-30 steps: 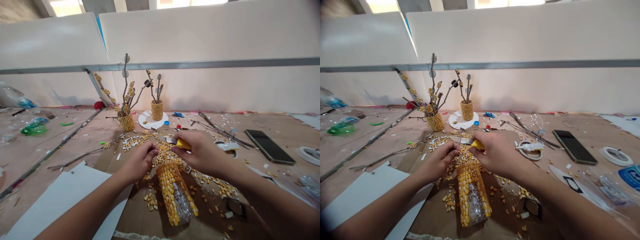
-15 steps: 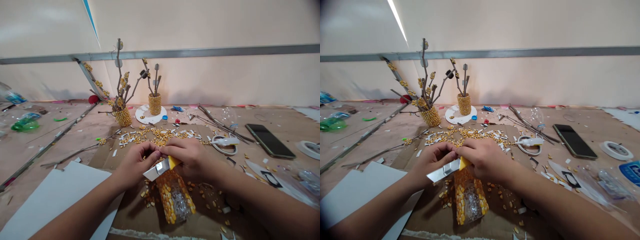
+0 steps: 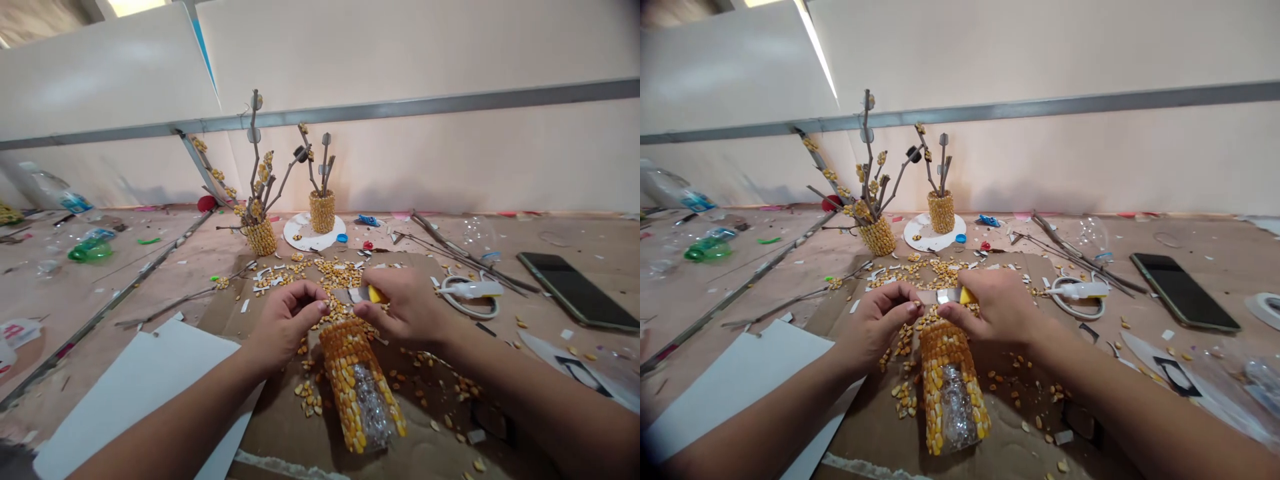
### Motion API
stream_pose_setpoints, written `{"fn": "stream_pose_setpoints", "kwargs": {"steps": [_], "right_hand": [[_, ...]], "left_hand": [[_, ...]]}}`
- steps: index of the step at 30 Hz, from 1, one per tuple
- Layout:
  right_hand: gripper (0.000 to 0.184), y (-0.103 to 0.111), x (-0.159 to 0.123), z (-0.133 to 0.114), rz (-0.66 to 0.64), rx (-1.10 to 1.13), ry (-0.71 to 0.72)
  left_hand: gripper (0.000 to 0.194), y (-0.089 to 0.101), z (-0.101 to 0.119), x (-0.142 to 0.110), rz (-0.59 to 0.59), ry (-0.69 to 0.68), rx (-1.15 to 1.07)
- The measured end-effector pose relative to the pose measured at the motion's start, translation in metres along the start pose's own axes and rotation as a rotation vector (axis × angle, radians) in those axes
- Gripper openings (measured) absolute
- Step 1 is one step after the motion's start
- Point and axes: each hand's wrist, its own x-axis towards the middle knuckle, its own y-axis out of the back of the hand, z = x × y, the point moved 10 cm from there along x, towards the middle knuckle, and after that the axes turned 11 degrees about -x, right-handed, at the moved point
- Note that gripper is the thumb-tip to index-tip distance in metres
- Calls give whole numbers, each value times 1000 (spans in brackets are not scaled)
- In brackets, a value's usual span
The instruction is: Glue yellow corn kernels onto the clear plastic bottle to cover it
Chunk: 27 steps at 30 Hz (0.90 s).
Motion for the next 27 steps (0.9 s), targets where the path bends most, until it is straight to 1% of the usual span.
{"fn": "stream_pose_setpoints", "kwargs": {"steps": [2, 5, 9, 11, 15, 21, 24, 26, 27], "right_hand": [[58, -5, -1, -4, -25, -2, 40], [59, -10, -4, -12, -58, -9, 72], [59, -16, -6, -15, -103, -35, 58], [59, -17, -7, -15, -104, -40, 55], [60, -18, -7, -15, -95, -14, 43], [63, -24, -8, -17, -132, 35, 11], [62, -23, -9, -26, -116, 30, 38], [62, -20, -10, -29, -76, 6, 60], [61, -18, -10, -27, -51, -16, 46]], "left_hand": [[27, 0, -3, -2, 23, 14, -16], [29, -3, -6, -6, 26, 35, -34], [31, -8, -5, -8, 16, 31, -60], [32, -9, -4, -9, 15, 27, -64], [34, -9, -3, -9, 4, 8, -65], [36, -7, -5, -12, 17, -22, -83], [34, -10, -6, -13, 1, -22, -122], [31, -12, -6, -14, -2, -16, -164], [30, -12, -5, -14, -4, -16, -191]]}}
